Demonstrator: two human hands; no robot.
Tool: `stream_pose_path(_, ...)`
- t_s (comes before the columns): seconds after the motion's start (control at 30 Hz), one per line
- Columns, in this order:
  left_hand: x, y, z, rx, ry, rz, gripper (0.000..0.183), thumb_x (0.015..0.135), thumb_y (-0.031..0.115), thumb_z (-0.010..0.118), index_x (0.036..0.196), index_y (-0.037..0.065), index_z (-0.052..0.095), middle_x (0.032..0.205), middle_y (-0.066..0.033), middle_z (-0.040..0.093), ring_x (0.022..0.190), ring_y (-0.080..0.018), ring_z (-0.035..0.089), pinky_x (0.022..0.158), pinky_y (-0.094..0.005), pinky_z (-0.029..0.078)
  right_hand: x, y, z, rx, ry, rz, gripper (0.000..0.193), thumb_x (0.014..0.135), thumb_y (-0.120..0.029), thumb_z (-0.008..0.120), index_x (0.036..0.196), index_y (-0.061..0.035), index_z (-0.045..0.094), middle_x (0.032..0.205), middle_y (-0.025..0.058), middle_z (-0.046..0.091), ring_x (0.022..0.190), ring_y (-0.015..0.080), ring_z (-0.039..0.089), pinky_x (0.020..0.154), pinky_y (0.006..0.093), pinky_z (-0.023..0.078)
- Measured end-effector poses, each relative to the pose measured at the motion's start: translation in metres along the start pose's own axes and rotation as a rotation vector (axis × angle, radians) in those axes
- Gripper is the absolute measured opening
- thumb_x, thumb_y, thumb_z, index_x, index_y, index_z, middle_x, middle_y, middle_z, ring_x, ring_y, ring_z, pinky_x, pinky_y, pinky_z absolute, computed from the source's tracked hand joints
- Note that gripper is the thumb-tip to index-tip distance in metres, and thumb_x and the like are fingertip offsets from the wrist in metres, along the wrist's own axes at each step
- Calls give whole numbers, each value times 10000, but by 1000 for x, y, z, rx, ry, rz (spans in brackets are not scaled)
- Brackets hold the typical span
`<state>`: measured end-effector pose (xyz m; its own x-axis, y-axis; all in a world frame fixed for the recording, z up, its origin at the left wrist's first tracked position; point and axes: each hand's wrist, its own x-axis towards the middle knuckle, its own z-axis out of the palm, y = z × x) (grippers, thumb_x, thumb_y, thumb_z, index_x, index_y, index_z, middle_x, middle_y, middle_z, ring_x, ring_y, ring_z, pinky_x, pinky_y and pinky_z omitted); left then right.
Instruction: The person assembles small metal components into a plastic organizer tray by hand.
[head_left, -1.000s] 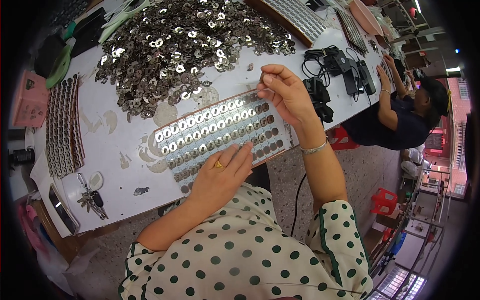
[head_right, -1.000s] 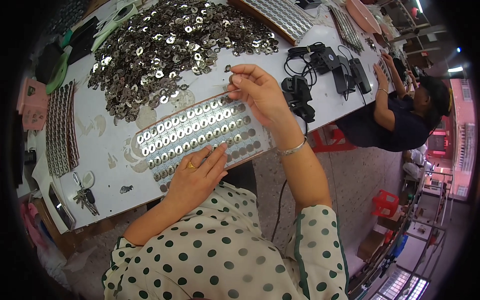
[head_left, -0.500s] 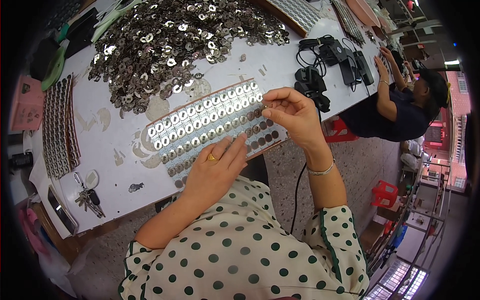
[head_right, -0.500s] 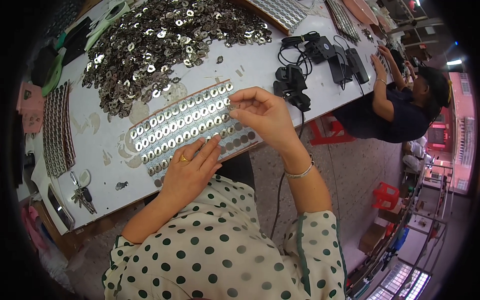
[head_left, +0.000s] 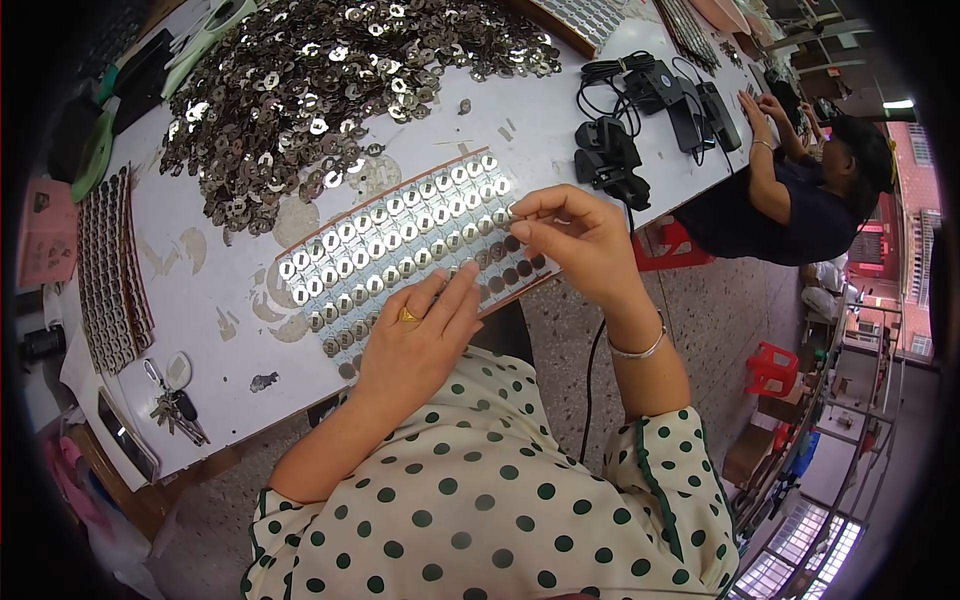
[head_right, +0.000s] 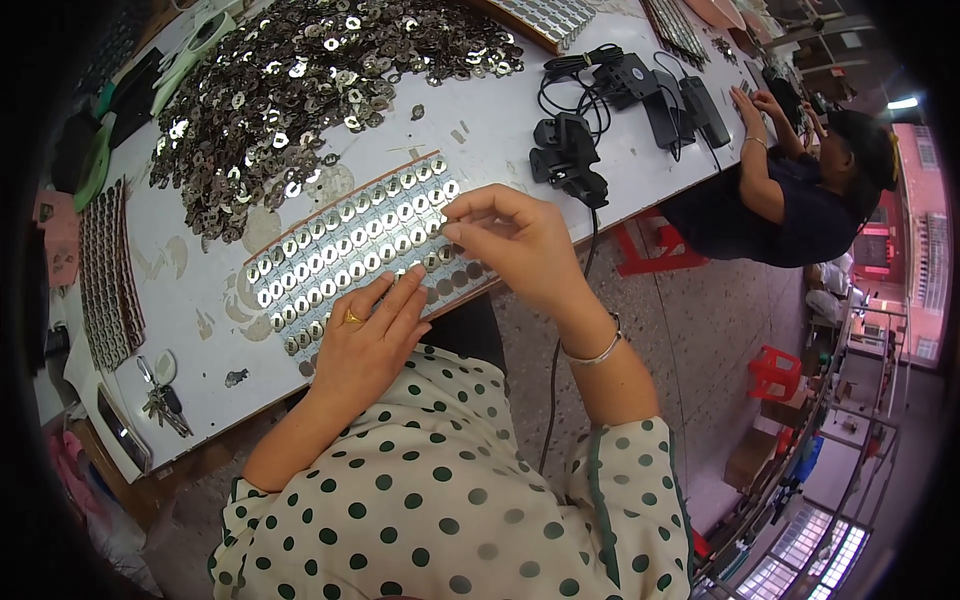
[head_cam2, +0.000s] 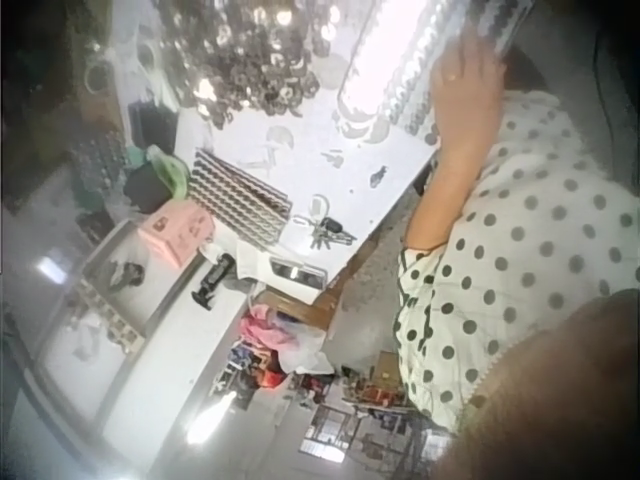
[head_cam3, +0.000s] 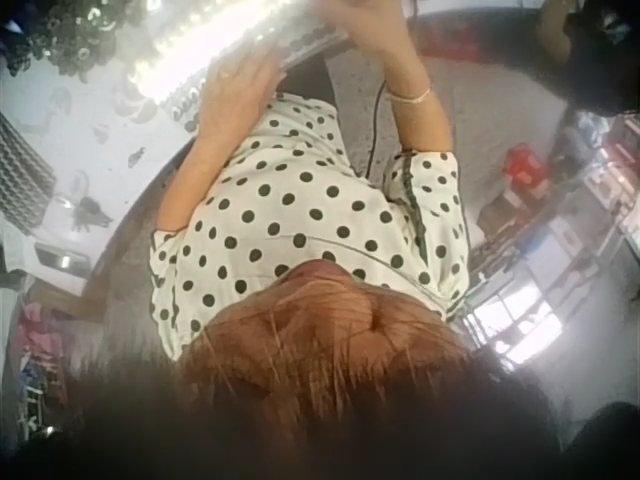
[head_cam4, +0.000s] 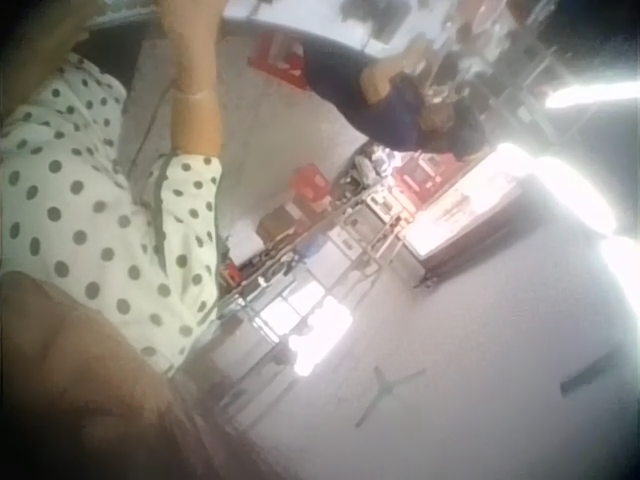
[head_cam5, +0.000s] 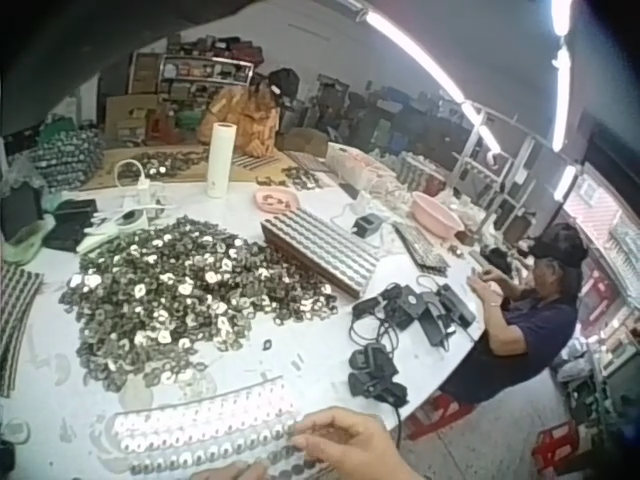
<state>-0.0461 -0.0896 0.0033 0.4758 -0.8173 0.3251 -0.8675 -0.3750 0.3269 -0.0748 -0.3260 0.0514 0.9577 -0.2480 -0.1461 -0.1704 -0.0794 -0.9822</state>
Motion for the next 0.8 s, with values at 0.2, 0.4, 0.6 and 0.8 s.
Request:
stream_pose_path(0.2, -1, -1, 2, 0, 0, 1, 396, 869, 245, 758, 1210, 64, 667, 1436, -45, 585, 1224, -243, 574, 987, -372, 462, 3, 18, -13, 750, -120, 227, 172, 962, -64, 694, 1120, -1, 668, 938, 61, 709, 771, 86, 687, 508, 202, 554)
stream_pose_path(0.4, -1, -1, 4, -12, -11, -25, 432, 850, 243, 786, 1231, 78, 667, 1452, -25, 582, 1228, -247, 571, 974, -383, 469, 0, 22, -12, 560, -48, 270, 186, 952, -70, 708, 1126, -11, 679, 940, 68, 719, 767, 74, 680, 502, 173, 521)
stream_pose_path(0.6, 0, -1, 5, -10, -15, -14, 430, 850, 245, 788, 1229, 80, 670, 1461, -21, 576, 1232, -244, 569, 973, -379, 467, 3, 30, -20, -335, -103, 13, 122, 910, -35, 750, 1026, -3, 731, 820, 4, 697, 698, 38, 622, 582, 192, 479)
stream_pose_path(0.8, -2, -1, 4, -8, -16, -26, 432, 850, 235, 788, 1235, 80, 670, 1466, -19, 573, 1232, -244, 569, 973, -378, 467, 8, 18, -17, -368, -186, 100, 107, 893, -28, 758, 998, -23, 743, 802, -12, 684, 672, 33, 577, 590, 208, 468)
